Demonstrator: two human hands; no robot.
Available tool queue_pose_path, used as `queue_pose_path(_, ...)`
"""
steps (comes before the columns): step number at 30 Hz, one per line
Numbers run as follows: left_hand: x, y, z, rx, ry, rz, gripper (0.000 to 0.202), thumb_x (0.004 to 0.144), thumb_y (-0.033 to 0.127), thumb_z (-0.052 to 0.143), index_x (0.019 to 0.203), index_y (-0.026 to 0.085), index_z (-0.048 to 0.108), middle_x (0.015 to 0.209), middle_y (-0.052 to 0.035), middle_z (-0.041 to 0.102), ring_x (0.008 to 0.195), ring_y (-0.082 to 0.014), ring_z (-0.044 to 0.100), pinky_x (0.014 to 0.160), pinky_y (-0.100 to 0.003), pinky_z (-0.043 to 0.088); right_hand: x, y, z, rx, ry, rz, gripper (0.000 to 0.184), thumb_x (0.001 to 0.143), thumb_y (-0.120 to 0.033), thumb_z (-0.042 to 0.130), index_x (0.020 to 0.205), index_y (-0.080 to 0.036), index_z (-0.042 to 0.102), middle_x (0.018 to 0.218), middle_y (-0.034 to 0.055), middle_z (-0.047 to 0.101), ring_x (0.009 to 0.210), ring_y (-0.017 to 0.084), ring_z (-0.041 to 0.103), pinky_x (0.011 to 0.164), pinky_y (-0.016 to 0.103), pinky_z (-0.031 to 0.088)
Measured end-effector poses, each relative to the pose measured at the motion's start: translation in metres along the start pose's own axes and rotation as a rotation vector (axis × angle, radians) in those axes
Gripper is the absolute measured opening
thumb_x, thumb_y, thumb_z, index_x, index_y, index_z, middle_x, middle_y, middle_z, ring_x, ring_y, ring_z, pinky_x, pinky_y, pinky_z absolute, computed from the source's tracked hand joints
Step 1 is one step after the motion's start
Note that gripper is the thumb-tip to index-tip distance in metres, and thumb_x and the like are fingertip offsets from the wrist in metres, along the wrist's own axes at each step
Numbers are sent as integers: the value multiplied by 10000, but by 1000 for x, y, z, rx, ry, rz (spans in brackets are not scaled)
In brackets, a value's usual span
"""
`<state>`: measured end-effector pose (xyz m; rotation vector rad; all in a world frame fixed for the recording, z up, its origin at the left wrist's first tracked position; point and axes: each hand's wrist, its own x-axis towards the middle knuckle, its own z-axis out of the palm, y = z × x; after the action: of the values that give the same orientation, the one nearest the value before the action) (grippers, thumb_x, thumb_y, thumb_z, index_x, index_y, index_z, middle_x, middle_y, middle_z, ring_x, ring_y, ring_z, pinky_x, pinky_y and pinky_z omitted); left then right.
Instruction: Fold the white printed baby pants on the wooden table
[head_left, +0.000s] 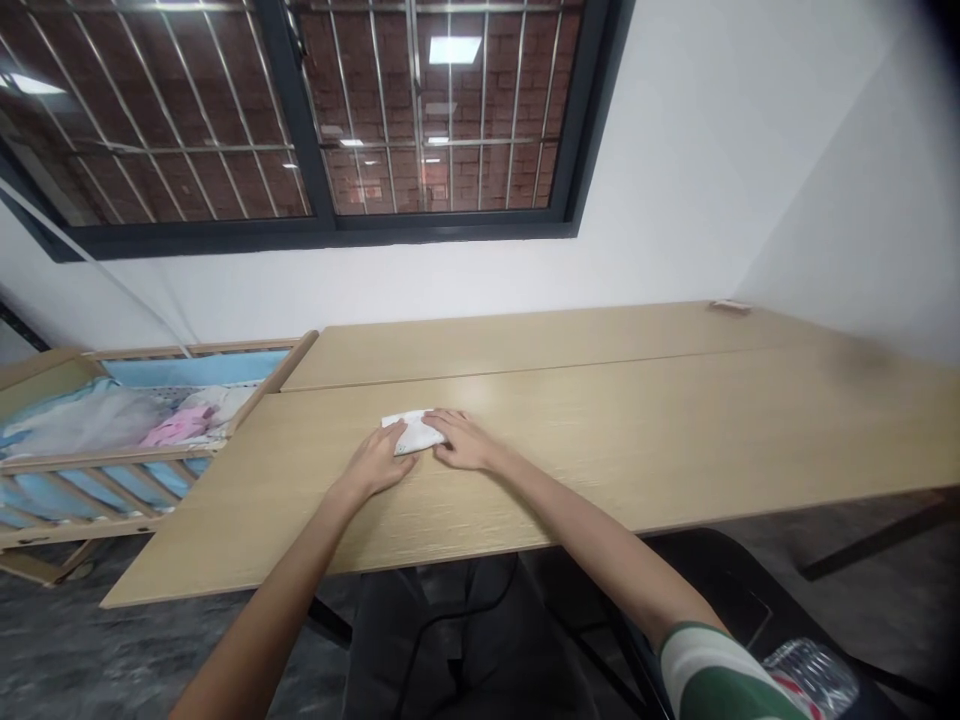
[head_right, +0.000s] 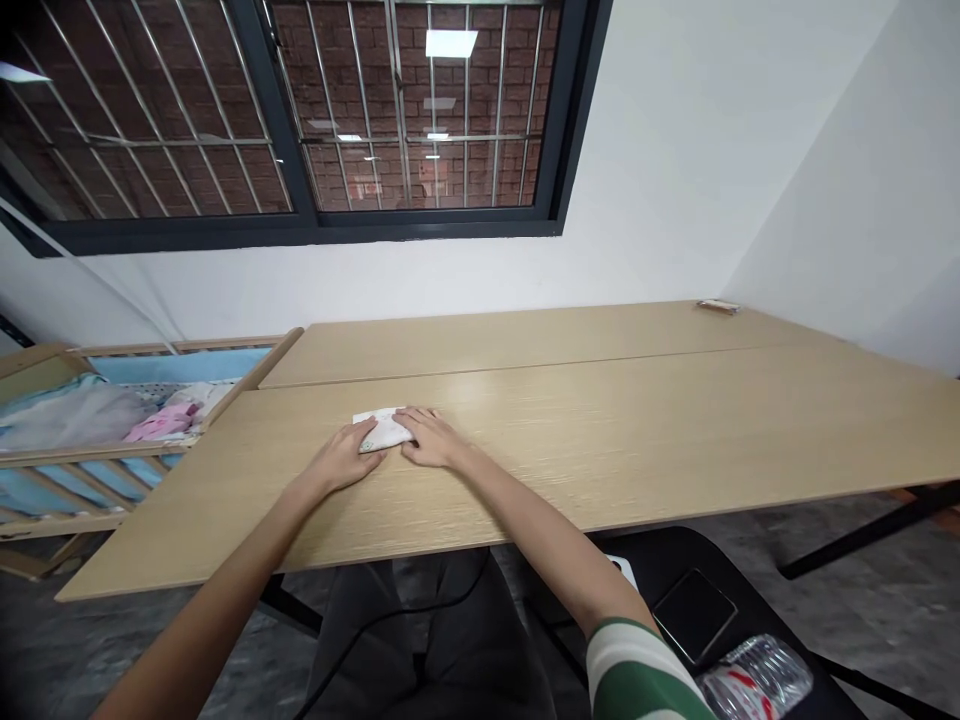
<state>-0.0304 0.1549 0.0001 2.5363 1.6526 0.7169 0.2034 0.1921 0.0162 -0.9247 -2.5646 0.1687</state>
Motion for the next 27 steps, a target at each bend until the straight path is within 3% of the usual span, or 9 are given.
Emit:
queue_pose_path(5, 11, 8, -8, -44, 52, -48, 356, 902, 200, 494, 1227, 154, 633, 1223, -145, 688, 1171, -292, 625, 1055, -427, 472, 15, 6, -1, 19, 68, 30, 500, 806, -142, 545, 1303, -151, 596, 1328, 153, 637, 1274, 289, 530, 1089, 457, 338)
queue_pose_path(9, 9, 16, -26, -102, 140, -103, 284, 948, 216, 428, 1110, 170, 658, 1114, -139, 697, 1110, -282, 636, 1029, -433, 478, 29, 6, -24, 82, 108, 34, 340, 808, -165, 571, 1140, -183, 637, 1123, 99, 702, 1092, 273, 601, 1048, 452, 362)
queue_pose_path(13, -5, 24, -44, -199, 223, -189, 351, 1005, 407, 397, 1140, 161, 608, 1106, -143, 687, 1074, -281, 652, 951, -431, 520, 43, 3, -51, 387, 201, 122, 428, 853, -282, 618, 1258, -187, 518, 1031, 56, 674, 927, 219, 616, 900, 388, 467)
queue_pose_path(16, -17, 34, -43, -324, 202, -280, 449, 1010, 479, 397, 1284, 133, 479, 1004, -109, 717, 903, -228, 709, 780, -336, 559, 54, 4, -58, 635, 130, 172, 578, 904, -343, 605, 1405, -180, 367, 984, 46, 647, 813, 177, 614, 737, 310, 504)
queue_pose_path(19, -25, 46, -32, -373, 123, -401, 488, 991, 439, 456, 1352, 116, 394, 895, -78, 720, 792, -216, 714, 707, -305, 536, 61, 12, -50, 649, 7, 276, 645, 840, -356, 727, 1374, -169, 416, 950, 50, 635, 763, 165, 610, 669, 276, 502)
queue_pose_path(22, -28, 55, -19, -272, 76, -439, 386, 970, 362, 489, 1282, 135, 472, 938, -114, 723, 848, -260, 709, 752, -348, 518, 66, 22, -31, 584, -61, 387, 656, 739, -311, 840, 1284, -165, 505, 983, 74, 656, 782, 177, 635, 669, 270, 516)
queue_pose_path(27, -26, 67, -15, -70, 54, -472, 324, 983, 335, 436, 1164, 99, 564, 1003, -216, 697, 969, -368, 671, 849, -466, 481, 67, 32, 2, 539, -56, 417, 594, 804, -298, 794, 1309, -156, 515, 1088, 112, 689, 850, 200, 679, 722, 306, 557)
